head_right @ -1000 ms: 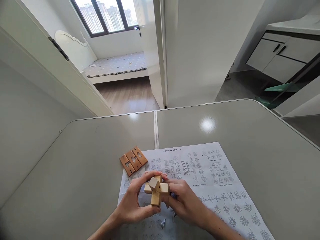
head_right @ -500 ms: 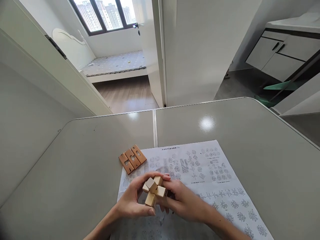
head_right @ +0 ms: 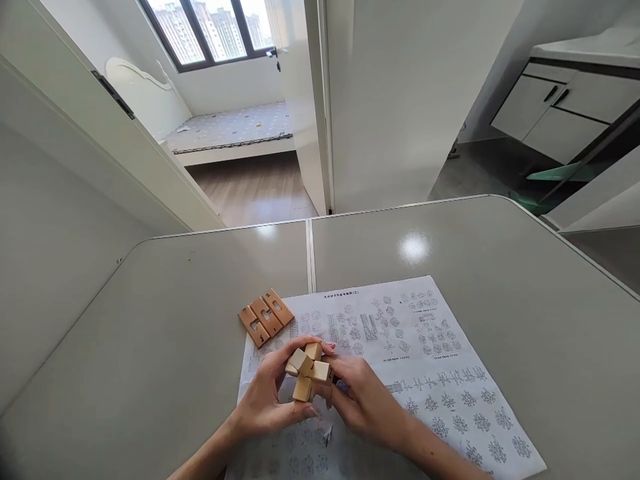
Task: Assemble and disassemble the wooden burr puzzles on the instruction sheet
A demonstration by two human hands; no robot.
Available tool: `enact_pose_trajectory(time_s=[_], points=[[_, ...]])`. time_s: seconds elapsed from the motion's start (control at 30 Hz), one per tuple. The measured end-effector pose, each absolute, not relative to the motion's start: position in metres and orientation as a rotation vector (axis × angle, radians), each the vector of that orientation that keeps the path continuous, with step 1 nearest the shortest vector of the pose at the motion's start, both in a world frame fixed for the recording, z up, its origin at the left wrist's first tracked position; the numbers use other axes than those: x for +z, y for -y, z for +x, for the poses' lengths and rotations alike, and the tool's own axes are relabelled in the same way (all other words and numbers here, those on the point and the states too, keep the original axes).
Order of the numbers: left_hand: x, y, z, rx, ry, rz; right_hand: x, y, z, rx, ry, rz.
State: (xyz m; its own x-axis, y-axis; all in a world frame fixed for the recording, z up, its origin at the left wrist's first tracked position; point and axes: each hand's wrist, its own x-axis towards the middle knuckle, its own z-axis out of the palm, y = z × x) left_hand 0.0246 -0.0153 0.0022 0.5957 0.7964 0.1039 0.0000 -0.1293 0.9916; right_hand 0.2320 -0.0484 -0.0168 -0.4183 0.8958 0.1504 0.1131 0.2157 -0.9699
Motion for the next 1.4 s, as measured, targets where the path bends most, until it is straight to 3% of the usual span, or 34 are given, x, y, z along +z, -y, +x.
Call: enact_pose_trajectory(time_s=[0.13,0.5,0.83,0.97,1.13,1.4], points=[[0.003,0.015,0.025,0.782,-0.708,1.574,-0.018,0.048,0.231,1.306,1.695,-0.968],[0.004,0.012,0.025,0.710,-0.491,1.309,-0.007,0.048,0.233,1.925,1.375,-0.681],[0.019,0.016,0.031,0.649,-0.322,1.277,0.000,0.050,0.227,2.208,1.302,-0.455],[0.007,0.018,0.028,0.699,-0.402,1.210,-0.002,0.052,0.228,1.996,1.380,-0.556],[-0.006,0.019,0.025,0.738,-0.592,1.265,-0.003,0.046,0.240,1.463,1.652,-0.923],[0.001,0.017,0.027,0.694,-0.806,1.466,-0.022,0.043,0.249,1.007,1.881,-1.018]])
